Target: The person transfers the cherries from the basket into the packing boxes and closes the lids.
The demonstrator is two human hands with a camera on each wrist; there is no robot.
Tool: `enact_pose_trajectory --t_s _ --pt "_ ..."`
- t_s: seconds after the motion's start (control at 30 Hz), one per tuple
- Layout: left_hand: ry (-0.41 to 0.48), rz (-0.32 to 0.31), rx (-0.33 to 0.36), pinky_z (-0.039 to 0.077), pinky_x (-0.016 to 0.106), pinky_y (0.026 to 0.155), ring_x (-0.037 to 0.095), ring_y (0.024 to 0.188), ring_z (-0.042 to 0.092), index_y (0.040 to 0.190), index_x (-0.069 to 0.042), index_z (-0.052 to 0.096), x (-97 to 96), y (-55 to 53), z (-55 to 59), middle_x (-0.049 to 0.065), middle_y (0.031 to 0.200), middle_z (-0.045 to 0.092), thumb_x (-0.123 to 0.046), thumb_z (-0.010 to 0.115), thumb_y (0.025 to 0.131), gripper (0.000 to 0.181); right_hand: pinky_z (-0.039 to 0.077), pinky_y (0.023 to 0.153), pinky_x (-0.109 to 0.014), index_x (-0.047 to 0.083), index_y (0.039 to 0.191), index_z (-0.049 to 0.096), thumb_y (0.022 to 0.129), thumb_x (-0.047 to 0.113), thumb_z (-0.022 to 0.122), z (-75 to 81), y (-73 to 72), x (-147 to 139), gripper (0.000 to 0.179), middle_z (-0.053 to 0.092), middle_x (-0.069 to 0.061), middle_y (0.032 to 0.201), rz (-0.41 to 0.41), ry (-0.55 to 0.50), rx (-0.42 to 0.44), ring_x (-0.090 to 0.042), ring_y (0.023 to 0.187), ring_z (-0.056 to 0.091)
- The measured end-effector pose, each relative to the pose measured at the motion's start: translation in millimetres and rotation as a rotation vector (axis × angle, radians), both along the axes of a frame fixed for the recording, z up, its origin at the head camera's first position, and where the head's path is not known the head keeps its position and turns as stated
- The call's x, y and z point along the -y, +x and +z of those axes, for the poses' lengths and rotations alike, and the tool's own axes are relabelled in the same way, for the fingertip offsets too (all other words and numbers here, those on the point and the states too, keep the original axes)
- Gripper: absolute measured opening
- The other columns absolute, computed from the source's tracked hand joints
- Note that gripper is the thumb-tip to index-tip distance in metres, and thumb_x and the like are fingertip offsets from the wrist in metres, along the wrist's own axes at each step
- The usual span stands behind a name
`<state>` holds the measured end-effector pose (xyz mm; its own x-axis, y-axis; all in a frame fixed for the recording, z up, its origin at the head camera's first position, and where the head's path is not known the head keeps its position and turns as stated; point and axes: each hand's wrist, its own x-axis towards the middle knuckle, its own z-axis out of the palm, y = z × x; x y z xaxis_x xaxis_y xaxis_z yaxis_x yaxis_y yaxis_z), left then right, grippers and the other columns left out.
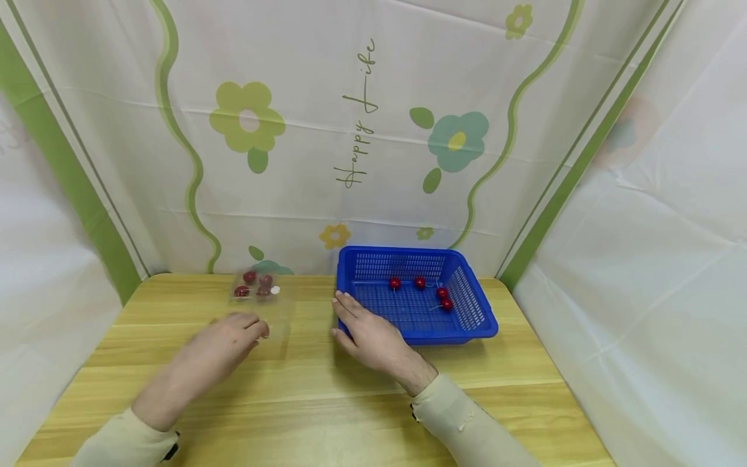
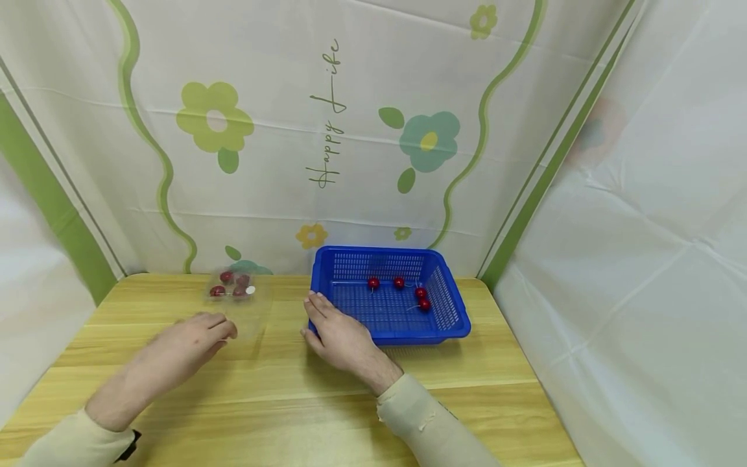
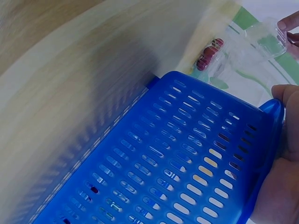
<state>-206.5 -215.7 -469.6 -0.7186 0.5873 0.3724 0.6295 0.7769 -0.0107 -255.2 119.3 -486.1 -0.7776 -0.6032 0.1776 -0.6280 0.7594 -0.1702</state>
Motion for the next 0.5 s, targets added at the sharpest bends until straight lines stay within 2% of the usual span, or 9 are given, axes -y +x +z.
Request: enact_pose_trajectory --t_s 0.17,0.33,0.5 --pt "-0.044 -0.022 0.017 0.074 0.039 0.081 0.023 0.108 0.081 0.12 -0.015 0.081 -17.0 1.8 -6.5 0.0 0.117 0.084 0.002 0.095 0.094 0.034 0.051 0.139 -0.047 0.006 0.179 0.048 0.124 0.04 0.06 1.2 0.8 0 0.065 0.042 -0.011 0.19 -0.004 0.005 -0.002 -0.028 0.177 0.045" --pt "-0.084 -0.068 0.026 0.073 0.037 0.076 0.024 0.105 0.08 0.121 -0.014 0.082 -32.2 3.1 -12.7 0.003 0.118 0.083 0.004 0.095 0.091 0.038 0.052 0.138 -0.047 0.007 0.179 0.048 0.124 0.04 0.06 1.3 0.9 0 0.065 0.042 -0.01 0.191 -0.013 0.008 -0.003 -0.028 0.177 0.045" --pt "-0.1 -0.102 0.035 0.074 0.038 0.084 0.026 0.109 0.081 0.124 -0.012 0.082 -42.7 5.4 -19.6 0.005 0.121 0.083 0.004 0.095 0.091 0.039 0.053 0.138 -0.047 0.007 0.179 0.048 0.124 0.04 0.06 0.6 1.0 0 0.065 0.042 -0.01 0.191 -0.014 0.01 -0.004 -0.028 0.177 0.045"
